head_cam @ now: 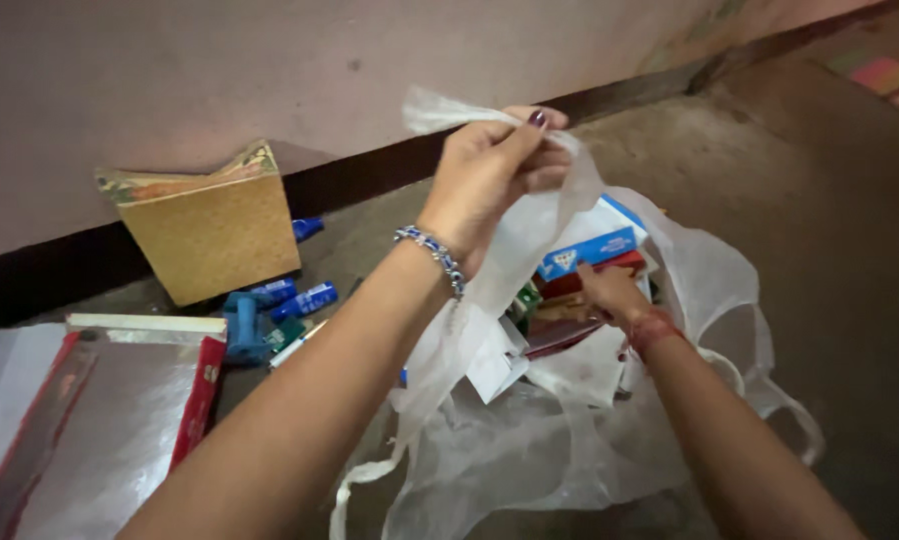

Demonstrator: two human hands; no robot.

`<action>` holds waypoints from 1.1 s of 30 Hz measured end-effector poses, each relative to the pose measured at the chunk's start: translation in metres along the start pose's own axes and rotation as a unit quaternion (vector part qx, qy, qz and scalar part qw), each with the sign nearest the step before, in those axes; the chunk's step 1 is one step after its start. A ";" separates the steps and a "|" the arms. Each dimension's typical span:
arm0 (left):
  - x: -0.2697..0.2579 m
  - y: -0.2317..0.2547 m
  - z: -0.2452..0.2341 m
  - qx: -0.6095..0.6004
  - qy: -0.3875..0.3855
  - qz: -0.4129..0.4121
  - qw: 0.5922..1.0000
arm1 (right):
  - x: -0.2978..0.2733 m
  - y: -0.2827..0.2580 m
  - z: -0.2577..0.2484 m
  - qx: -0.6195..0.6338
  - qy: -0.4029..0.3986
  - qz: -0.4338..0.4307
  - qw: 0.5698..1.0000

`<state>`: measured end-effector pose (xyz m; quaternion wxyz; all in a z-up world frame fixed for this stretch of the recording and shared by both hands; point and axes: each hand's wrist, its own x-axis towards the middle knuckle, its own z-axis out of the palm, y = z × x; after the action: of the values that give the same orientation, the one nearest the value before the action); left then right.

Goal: The person sits on the floor and packs various cardboard boxes into a white plastic bag. They pick up boxes of different sizes and colors, fold them, and place them into the bag one by one. The workspace includes scattered boxes, a glue gun, and other small items on the floor.

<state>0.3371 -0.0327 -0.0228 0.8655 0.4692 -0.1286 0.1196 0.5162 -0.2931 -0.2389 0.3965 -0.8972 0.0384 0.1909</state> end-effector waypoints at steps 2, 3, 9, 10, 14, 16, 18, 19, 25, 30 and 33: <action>-0.007 0.002 -0.002 -0.016 0.012 -0.027 0.999 | -0.053 -0.013 -0.011 -0.109 -0.002 0.001 0.994; -0.012 0.002 -0.003 -0.022 0.020 -0.040 0.999 | -0.081 -0.021 -0.014 -0.075 -0.021 -0.038 0.996; -0.052 0.008 -0.035 0.153 0.030 -0.106 0.982 | -0.219 -0.081 -0.011 -0.068 -0.083 -0.121 0.987; -0.060 0.008 -0.042 0.171 0.054 -0.130 0.975 | -0.238 -0.090 -0.011 -0.089 -0.086 -0.122 0.985; -0.089 0.010 -0.073 0.215 0.120 -0.206 0.947 | -0.297 -0.114 -0.011 -0.127 -0.064 -0.176 0.974; -0.101 0.013 -0.095 0.230 0.143 -0.215 0.938 | -0.320 -0.120 -0.012 -0.112 -0.053 -0.203 0.971; -0.116 0.014 -0.119 0.254 0.170 -0.210 0.929 | -0.342 -0.126 -0.013 -0.098 -0.044 -0.220 0.970; -0.123 0.016 -0.133 0.243 0.167 -0.199 0.935 | -0.352 -0.128 -0.012 -0.092 -0.042 -0.224 0.969; -0.162 0.030 -0.205 0.272 0.216 -0.214 0.913 | -0.392 -0.152 0.008 -0.060 -0.052 -0.276 0.958; -0.201 0.047 -0.263 0.300 0.244 -0.221 0.895 | -0.393 -0.164 0.046 -0.024 -0.099 -0.271 0.957; -0.229 0.055 -0.291 0.360 0.271 -0.222 0.865 | -0.389 -0.172 0.075 -0.027 -0.117 -0.263 0.957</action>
<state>0.1362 0.2222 -0.2099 0.6407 0.7135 0.2705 0.0852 0.1713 -0.1536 -0.0201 0.4103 -0.8573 -0.2506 0.1840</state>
